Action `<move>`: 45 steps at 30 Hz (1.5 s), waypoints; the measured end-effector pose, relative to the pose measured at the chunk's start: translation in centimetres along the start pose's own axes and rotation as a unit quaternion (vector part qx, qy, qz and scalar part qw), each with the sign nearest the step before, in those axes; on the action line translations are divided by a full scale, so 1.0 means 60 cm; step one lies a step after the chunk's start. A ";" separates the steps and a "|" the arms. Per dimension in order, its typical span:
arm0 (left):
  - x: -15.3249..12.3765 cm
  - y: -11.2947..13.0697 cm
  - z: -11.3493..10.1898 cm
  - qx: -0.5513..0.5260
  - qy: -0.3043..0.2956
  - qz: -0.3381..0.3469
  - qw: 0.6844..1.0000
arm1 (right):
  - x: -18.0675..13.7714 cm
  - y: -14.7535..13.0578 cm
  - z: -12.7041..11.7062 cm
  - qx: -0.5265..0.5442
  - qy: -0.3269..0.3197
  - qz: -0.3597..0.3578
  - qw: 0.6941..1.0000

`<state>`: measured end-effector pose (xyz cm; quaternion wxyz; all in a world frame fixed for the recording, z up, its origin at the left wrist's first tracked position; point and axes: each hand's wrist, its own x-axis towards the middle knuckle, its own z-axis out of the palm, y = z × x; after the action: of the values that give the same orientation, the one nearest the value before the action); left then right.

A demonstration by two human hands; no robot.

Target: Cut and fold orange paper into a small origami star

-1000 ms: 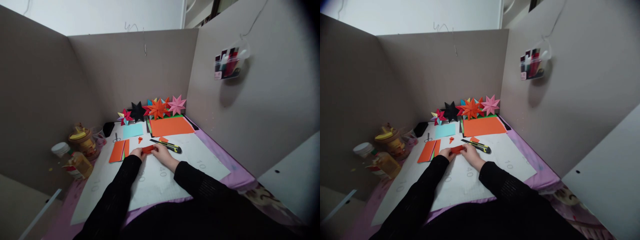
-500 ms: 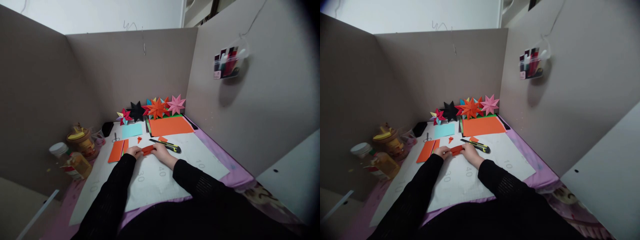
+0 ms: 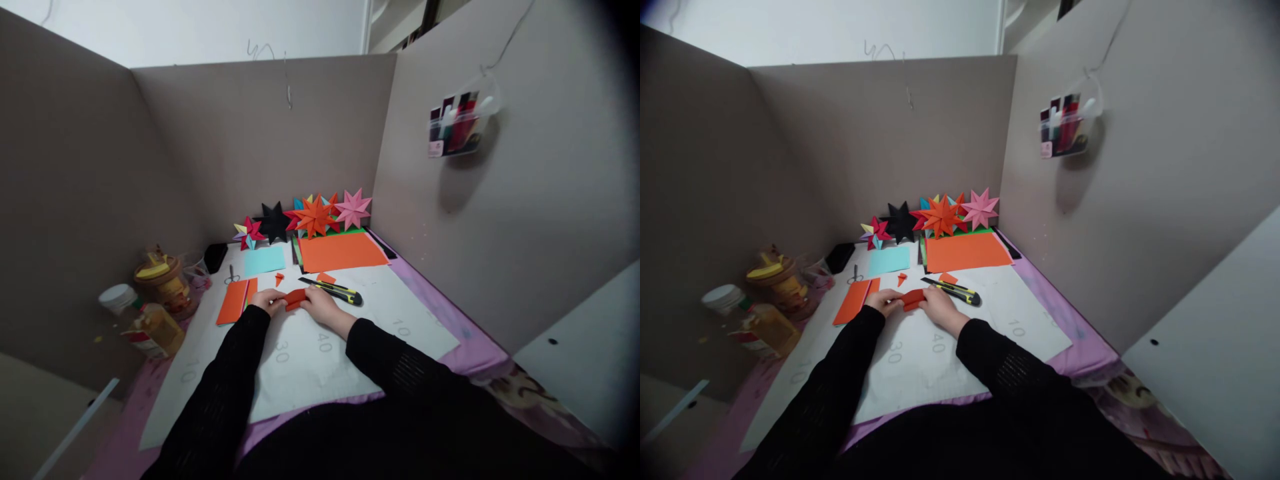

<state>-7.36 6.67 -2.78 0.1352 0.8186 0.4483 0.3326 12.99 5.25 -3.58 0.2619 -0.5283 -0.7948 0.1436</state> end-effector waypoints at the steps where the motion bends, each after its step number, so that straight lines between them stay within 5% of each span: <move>1: 0.000 0.000 0.000 -0.011 0.002 -0.006 1.000 | 0.000 0.000 0.000 0.001 0.000 -0.004 1.000; 8: -0.004 0.004 0.001 -0.017 0.025 -0.041 0.999 | -0.001 0.001 0.000 0.018 0.005 -0.019 1.000; 16: -0.004 0.005 -0.002 -0.010 0.048 0.085 0.995 | 0.000 -0.002 -0.002 0.011 -0.005 -0.006 1.000; 21: -0.005 0.020 -0.010 0.001 0.011 0.101 0.995 | 0.000 -0.003 -0.002 0.013 -0.005 0.000 1.000; 25: -0.006 0.029 -0.011 -0.003 0.009 0.060 0.998 | 0.000 -0.001 -0.001 0.027 0.002 0.001 1.000; 31: -0.008 0.026 -0.002 -0.052 -0.007 -0.112 0.992 | 0.005 0.003 0.004 0.100 0.046 0.019 0.994; 37: -0.004 0.027 0.016 0.068 -0.041 -0.126 0.989 | 0.007 0.002 0.006 0.124 0.060 0.020 0.990; 45: -0.004 0.028 0.036 -0.014 -0.003 -0.175 0.985 | 0.007 -0.001 0.005 0.147 0.079 0.017 0.986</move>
<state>-4.94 5.68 -3.63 0.2033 0.7267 0.5795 0.3079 12.67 5.61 -3.70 0.3963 -0.5071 -0.7328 0.2210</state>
